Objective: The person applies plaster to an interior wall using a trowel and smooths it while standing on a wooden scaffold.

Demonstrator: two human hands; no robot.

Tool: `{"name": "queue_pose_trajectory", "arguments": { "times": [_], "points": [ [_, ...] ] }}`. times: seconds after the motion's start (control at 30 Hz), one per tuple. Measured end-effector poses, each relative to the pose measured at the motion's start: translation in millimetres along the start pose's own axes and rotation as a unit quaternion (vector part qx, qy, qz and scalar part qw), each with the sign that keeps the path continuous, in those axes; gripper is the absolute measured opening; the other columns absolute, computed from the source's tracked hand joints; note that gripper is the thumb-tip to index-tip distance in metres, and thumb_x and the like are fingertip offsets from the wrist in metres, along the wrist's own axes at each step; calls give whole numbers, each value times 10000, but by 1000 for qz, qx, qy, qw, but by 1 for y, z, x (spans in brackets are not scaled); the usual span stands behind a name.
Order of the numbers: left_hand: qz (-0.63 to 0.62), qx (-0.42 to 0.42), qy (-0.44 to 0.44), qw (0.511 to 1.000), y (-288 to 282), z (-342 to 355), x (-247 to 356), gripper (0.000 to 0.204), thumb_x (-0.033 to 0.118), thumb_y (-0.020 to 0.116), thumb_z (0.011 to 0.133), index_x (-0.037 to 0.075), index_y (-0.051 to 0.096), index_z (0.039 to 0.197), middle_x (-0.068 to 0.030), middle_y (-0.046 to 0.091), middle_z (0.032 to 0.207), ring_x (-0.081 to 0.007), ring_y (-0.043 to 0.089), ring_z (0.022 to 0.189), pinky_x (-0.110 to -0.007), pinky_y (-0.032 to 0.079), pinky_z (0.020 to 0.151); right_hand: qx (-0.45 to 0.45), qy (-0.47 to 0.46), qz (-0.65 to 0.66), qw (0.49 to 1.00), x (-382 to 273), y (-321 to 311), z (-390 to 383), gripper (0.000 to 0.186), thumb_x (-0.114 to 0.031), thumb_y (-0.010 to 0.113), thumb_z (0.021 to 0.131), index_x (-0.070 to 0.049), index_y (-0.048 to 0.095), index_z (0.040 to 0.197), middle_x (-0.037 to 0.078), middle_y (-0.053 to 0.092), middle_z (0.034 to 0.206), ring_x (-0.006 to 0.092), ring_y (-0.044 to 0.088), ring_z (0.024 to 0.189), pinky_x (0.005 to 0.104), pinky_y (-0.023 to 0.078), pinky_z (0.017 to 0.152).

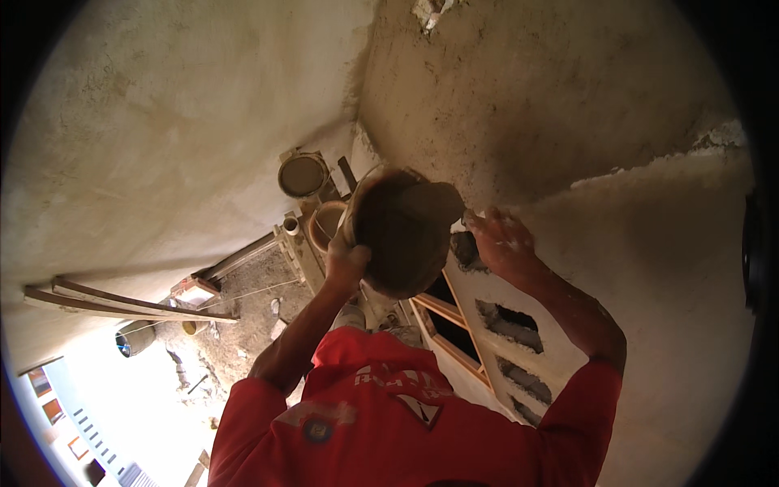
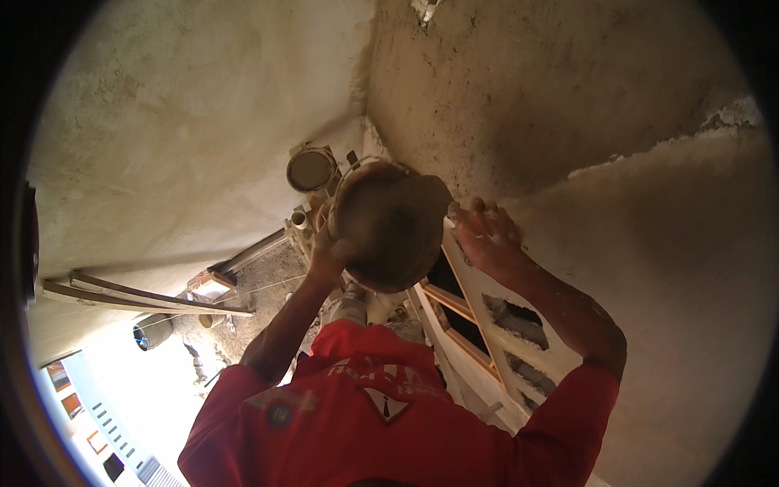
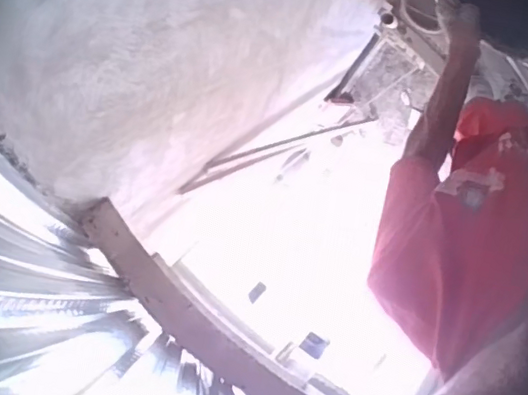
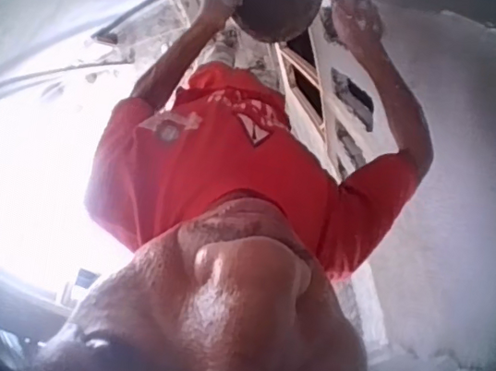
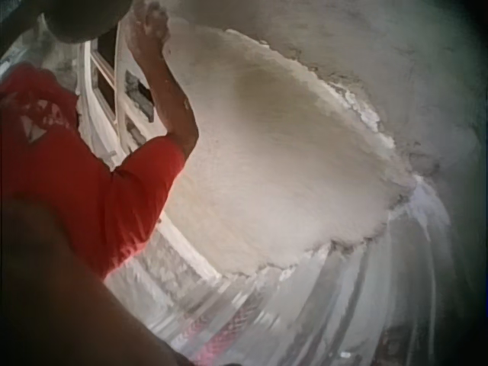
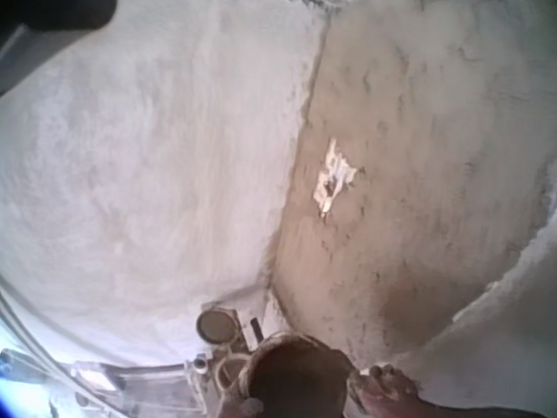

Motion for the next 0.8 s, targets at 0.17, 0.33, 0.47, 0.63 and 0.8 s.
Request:
{"name": "queue_pose_trajectory", "arguments": {
  "times": [0.17, 0.33, 0.47, 0.63, 0.8],
  "points": [
    [-4, -19, 27, 999, 29, 12, 7, 486, -5, 582, 814, -22, 512, 1294, -65, 637, 1061, -154, 626, 942, -278, 524, 794, -28, -87, 69, 993, -10, 88, -3, 427, -115, 644, 793, -70, 602, 1215, 158, 668, 910, 339, 684, 794, 415, 563, 749],
    [7, -12, -11, 1000, 23, 18, -4, 436, -12, 588, 823, -26, 529, 1254, -59, 650, 996, -137, 641, 853, -265, 538, 723, -41, -40, 326, 943, -33, 94, -5, 410, -183, 668, 796, -25, 610, 1170, 182, 690, 917, 346, 685, 859, 413, 550, 774],
    [-14, -19, -6, 1000, 27, 19, 7, 432, -15, 589, 828, -15, 520, 1254, -71, 646, 996, -134, 642, 812, -253, 533, 671, 14, -18, 400, 916, -18, 98, -25, 444, -233, 675, 811, -11, 599, 1187, 205, 689, 941, 357, 681, 880, 427, 543, 784],
    [10, -29, 53, 998, 27, 16, 12, 564, -7, 571, 741, -1, 495, 1300, -73, 622, 1066, -153, 622, 874, -270, 515, 724, -4, 0, 348, 938, -3, 70, -28, 485, -256, 672, 825, 5, 577, 1223, 226, 684, 967, 361, 678, 895, 428, 537, 803],
    [-37, 21, -28, 999, 25, 2, 5, 565, -8, 526, 671, -36, 550, 1235, -72, 631, 1045, -178, 599, 921, -278, 496, 796, -37, 20, 393, 919, 16, 17, -27, 509, -245, 703, 808, -3, 560, 1233, 218, 675, 1019, 359, 663, 946, 430, 521, 845]
  ]
}}
Point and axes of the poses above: each hand's wrist, its own z-axis towards the middle knuckle, its own y-axis out of the palm, x = y × z, the point moved 3 cm from there along z, towards the middle knuckle
